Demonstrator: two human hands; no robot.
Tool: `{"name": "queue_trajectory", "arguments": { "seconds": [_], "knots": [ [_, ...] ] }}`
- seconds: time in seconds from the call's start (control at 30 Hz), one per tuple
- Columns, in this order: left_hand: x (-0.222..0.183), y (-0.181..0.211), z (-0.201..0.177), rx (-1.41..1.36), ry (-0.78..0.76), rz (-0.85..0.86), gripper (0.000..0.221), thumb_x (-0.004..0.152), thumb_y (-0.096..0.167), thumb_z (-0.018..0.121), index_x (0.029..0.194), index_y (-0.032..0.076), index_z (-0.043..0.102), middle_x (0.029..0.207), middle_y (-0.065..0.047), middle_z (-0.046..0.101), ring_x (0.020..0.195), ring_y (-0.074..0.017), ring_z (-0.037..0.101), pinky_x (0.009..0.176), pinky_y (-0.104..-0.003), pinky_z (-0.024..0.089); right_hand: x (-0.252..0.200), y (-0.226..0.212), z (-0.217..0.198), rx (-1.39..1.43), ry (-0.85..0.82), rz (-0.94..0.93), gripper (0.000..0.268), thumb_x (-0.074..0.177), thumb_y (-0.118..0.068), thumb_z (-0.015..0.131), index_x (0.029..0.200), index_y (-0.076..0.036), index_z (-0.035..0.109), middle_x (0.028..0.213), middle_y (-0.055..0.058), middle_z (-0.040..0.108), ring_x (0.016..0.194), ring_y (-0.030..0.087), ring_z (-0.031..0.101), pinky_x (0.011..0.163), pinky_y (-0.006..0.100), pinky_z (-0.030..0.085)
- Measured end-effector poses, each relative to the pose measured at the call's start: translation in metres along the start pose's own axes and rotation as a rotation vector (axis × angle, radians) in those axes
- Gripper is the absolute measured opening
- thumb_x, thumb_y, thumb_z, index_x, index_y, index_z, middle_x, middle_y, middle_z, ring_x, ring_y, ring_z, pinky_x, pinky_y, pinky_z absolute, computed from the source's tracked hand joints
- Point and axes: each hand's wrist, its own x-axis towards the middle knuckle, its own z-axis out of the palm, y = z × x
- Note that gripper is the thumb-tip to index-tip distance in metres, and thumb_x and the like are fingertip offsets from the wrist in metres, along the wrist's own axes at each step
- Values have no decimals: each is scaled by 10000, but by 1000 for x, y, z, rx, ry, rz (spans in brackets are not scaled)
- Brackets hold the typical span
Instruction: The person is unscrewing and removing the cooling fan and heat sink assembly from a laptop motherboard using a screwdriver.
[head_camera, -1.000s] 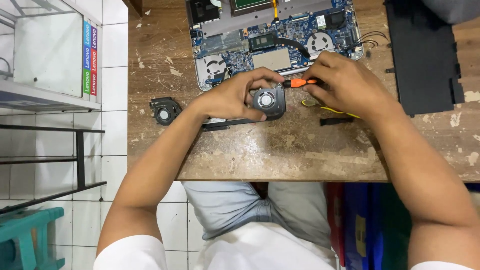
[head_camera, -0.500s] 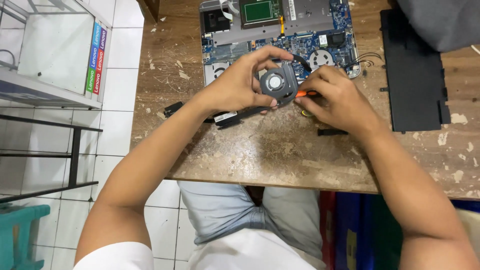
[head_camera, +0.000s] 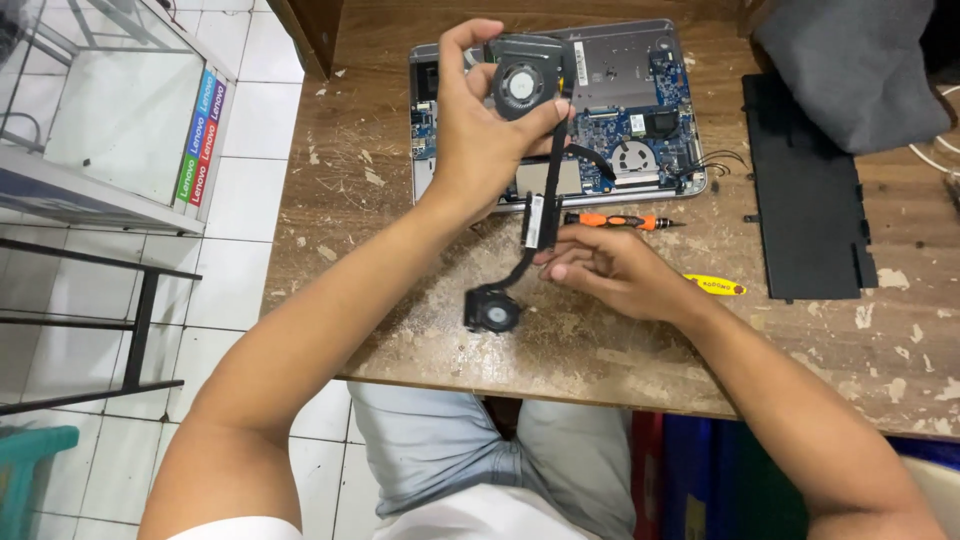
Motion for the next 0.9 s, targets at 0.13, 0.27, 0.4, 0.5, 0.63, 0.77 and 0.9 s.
{"name": "queue_trajectory", "arguments": {
  "seconds": [0.13,0.27,0.4,0.5,0.63,0.77,0.9],
  "knots": [
    [-6,1,3,-200,100,-141,672,780,-54,811,1190,209,349,1101,-157,687,824,-266,788,622,-400,745,1,-7,1,-20,-12,48,185,916,-66,727,1029,-8,593,1061,139,784,1043,178,773,943,267,640],
    [-7,-6,-1,-245,174,-158,682,767,-38,821,1205,180,345,1072,-207,718,853,-306,783,656,-412,736,2,-3,-3,-9,-23,17,163,955,-14,666,1102,-20,595,1037,111,777,987,192,783,888,283,657],
    [-7,-17,-10,-325,226,-215,678,777,-34,819,1265,154,387,1073,-190,721,840,-286,774,650,-376,705,3,-1,-6,95,-51,47,162,978,-44,636,1100,-41,529,956,148,800,903,236,813,821,324,687],
    [-3,-17,-18,-333,268,-251,639,761,26,823,1283,-5,455,1239,-190,565,1010,-323,709,706,-352,729,4,10,-8,221,-79,112,356,957,29,658,1224,-82,450,1001,165,778,943,188,756,844,276,609],
    [1,-38,-26,-408,238,-231,299,815,41,806,990,56,565,999,-119,684,870,-262,758,705,-357,708,5,-8,-5,13,-53,310,519,902,-66,735,1337,-102,453,995,146,780,832,162,740,716,261,603],
    [1,-42,-33,-441,238,-249,161,824,89,805,898,69,664,949,-97,734,896,-260,741,734,-399,696,5,-8,-8,-96,-47,299,522,856,-66,802,1291,-99,514,913,106,770,827,142,713,732,253,596],
    [1,-35,-37,-539,280,-300,203,857,140,768,909,-37,685,870,-205,746,811,-308,778,568,-298,670,4,-15,-14,-199,-97,268,356,879,-99,788,1190,-83,616,916,59,776,811,130,718,669,238,569]
  ]
}}
